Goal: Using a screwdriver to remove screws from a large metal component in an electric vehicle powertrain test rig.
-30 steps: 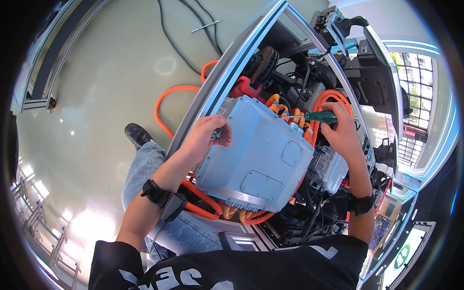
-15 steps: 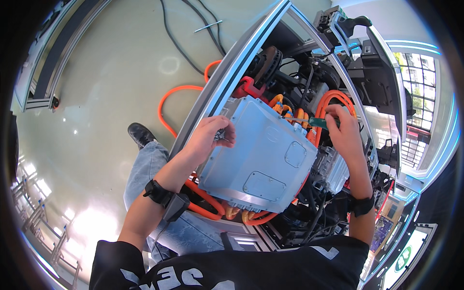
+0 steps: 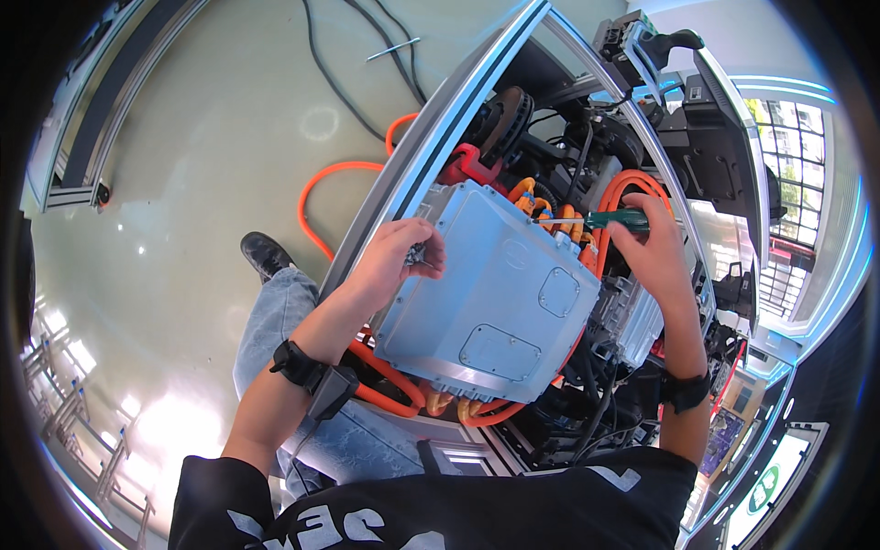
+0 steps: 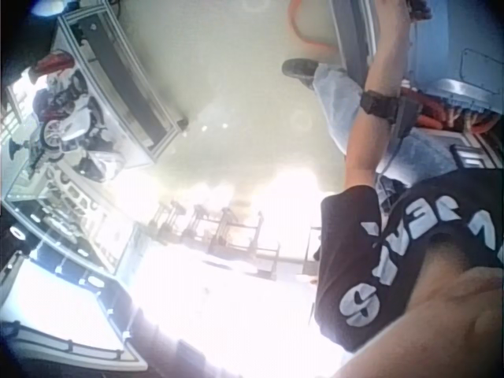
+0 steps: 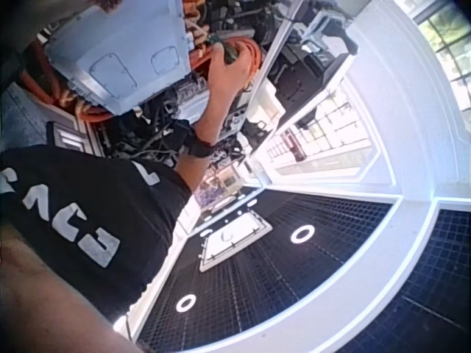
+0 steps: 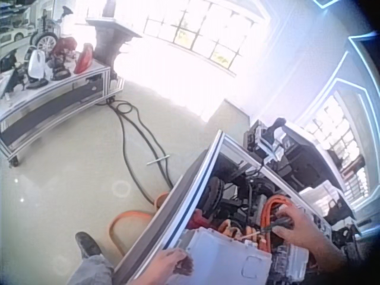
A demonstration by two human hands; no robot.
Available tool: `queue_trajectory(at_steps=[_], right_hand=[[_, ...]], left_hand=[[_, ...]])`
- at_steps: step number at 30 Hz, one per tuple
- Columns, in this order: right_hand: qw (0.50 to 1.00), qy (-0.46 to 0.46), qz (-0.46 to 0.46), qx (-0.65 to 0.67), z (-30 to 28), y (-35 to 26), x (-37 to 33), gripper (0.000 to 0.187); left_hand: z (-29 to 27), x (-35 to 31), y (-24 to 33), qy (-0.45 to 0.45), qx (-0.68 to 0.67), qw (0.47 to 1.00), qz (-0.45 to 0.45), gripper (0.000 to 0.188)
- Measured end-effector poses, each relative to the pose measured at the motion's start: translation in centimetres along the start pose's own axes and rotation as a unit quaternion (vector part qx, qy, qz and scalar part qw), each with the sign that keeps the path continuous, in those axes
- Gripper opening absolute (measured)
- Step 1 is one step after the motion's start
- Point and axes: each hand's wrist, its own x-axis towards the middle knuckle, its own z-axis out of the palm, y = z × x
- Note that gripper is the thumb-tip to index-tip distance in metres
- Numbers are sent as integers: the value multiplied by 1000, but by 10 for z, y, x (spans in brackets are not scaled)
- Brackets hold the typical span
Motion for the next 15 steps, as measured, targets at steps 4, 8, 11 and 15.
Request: queue_trajectory(at_steps=[4,8,11,15], right_hand=[[966,-112,229,30,-9,-13,10,33],[995,-42,-85,-29,-6,-10,2,31],[992,-82,94,4,-10,-20,11,34],[995,-75,-20,-55,-9,5,7,35]], left_hand=[[0,-1,0,6,2,1000,-4,23],[0,0,-1,0,0,1000,0,24],[0,0,-1,0,-1,1000,1,24],[2,-2,2,-3,-1,1000,5,24]])
